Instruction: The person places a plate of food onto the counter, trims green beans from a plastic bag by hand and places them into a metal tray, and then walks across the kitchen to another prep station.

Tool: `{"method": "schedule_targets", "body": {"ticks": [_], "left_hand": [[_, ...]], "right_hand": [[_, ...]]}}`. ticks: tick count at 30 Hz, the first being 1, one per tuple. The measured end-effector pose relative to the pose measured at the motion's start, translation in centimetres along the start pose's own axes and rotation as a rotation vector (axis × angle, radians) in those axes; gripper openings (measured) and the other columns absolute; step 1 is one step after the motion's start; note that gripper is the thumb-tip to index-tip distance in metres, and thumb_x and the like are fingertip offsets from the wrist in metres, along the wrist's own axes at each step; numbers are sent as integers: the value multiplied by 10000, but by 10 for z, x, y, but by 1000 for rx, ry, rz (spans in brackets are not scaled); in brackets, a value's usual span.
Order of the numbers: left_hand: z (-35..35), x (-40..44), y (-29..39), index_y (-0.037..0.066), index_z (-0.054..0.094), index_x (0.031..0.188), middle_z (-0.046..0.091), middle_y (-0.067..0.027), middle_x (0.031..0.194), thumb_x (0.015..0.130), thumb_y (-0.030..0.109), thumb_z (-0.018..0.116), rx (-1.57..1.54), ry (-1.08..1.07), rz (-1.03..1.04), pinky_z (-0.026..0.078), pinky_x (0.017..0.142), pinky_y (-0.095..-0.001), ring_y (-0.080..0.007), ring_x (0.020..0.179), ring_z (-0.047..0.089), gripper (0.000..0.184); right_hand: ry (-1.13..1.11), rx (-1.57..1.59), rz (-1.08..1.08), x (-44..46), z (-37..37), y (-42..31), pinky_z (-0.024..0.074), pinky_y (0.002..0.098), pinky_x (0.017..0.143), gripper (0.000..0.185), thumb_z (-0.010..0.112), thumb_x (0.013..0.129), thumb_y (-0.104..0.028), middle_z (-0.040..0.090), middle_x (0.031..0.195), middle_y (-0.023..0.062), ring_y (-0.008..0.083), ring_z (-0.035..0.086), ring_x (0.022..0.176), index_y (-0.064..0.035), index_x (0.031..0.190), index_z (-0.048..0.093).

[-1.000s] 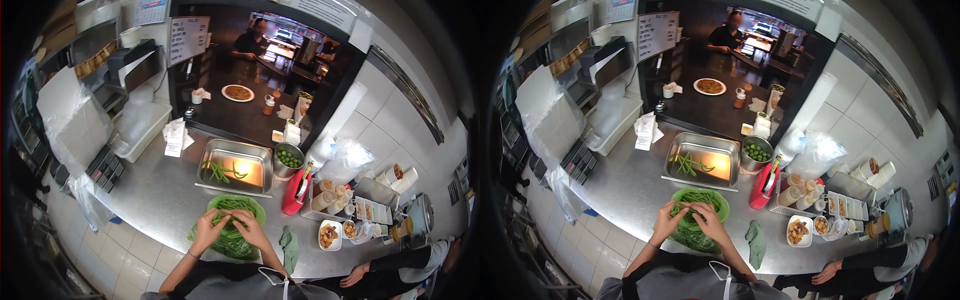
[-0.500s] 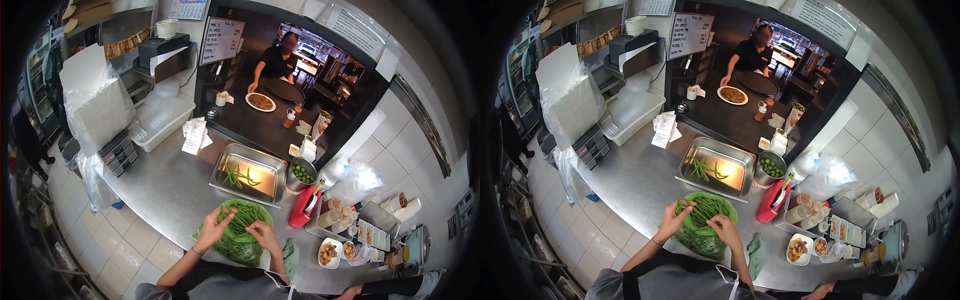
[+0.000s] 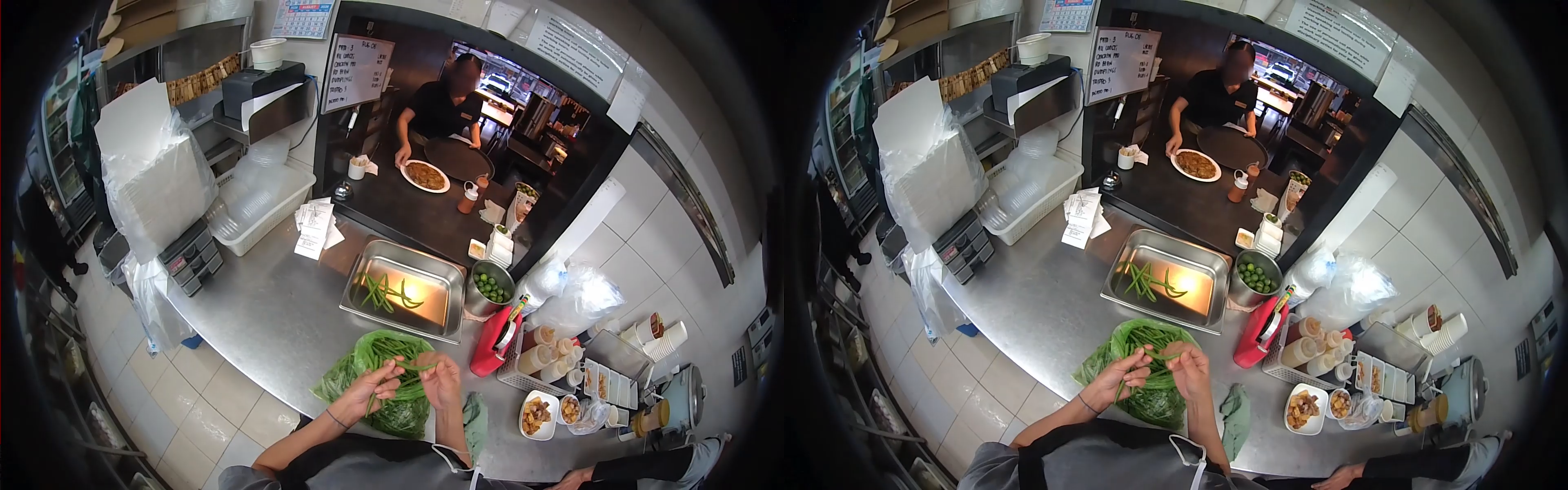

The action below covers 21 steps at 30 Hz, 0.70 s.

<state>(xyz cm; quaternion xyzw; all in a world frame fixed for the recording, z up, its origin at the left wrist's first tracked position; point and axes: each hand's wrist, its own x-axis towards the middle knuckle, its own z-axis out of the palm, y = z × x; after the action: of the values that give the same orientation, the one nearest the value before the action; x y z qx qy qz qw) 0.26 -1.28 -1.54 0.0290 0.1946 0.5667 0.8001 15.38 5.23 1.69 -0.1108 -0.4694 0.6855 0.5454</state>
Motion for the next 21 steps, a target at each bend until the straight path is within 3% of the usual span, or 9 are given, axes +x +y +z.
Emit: {"method": "schedule_targets", "body": {"ticks": [3,7,9,13,15,18,19,21], "left_hand": [[-4,0,6,94,525,1139,561,17,850,965,187,501,-105,-147,42,287,425,-160,-16,469,341,199],[1,-4,11,88,513,1141,553,12,833,968,189,497,26,-107,73,280,424,-159,-15,460,339,201],[1,-3,9,85,517,1136,546,13,812,968,189,496,26,-93,41,280,423,-159,-15,455,336,198],[6,-13,13,75,536,1108,504,21,722,967,184,495,112,-117,19,274,417,-159,-15,440,329,182],[7,-13,15,72,542,1103,485,24,698,966,179,493,143,-98,32,268,413,-161,-16,437,325,180],[-2,-11,19,72,553,1059,453,26,668,959,190,494,85,-107,36,260,408,-166,-22,432,317,166],[-5,-10,21,74,558,1021,440,25,662,952,205,498,-3,-131,21,257,406,-169,-27,429,314,159],[-7,-9,24,86,547,958,436,21,660,944,228,504,-55,-163,14,267,410,-177,-38,444,328,149]], "right_hand": [[-203,37,134,-1,-6,1,391,327,754,356,586,900,-335,491,629,31,160,432,665,-58,678,555],[-353,47,103,-2,-2,-4,391,325,778,308,617,880,-295,531,658,41,169,460,677,-45,700,598],[-534,-65,126,-1,2,-8,409,323,765,247,659,853,-230,574,699,58,188,516,719,-5,755,635],[-571,-399,242,2,-11,-7,426,315,738,174,668,843,-142,599,745,62,189,554,757,25,803,642],[-325,-539,317,4,-17,9,405,258,712,89,631,855,-58,592,788,27,133,532,773,21,814,638],[-324,-602,356,7,-22,19,418,280,720,86,615,859,-71,609,813,50,177,563,770,6,858,652],[-321,-602,352,9,-22,21,418,280,720,86,615,859,-71,609,813,50,177,563,770,6,858,652],[-344,-1058,138,13,-21,26,446,303,705,113,623,844,-96,610,825,92,202,580,784,-9,905,659]]}}
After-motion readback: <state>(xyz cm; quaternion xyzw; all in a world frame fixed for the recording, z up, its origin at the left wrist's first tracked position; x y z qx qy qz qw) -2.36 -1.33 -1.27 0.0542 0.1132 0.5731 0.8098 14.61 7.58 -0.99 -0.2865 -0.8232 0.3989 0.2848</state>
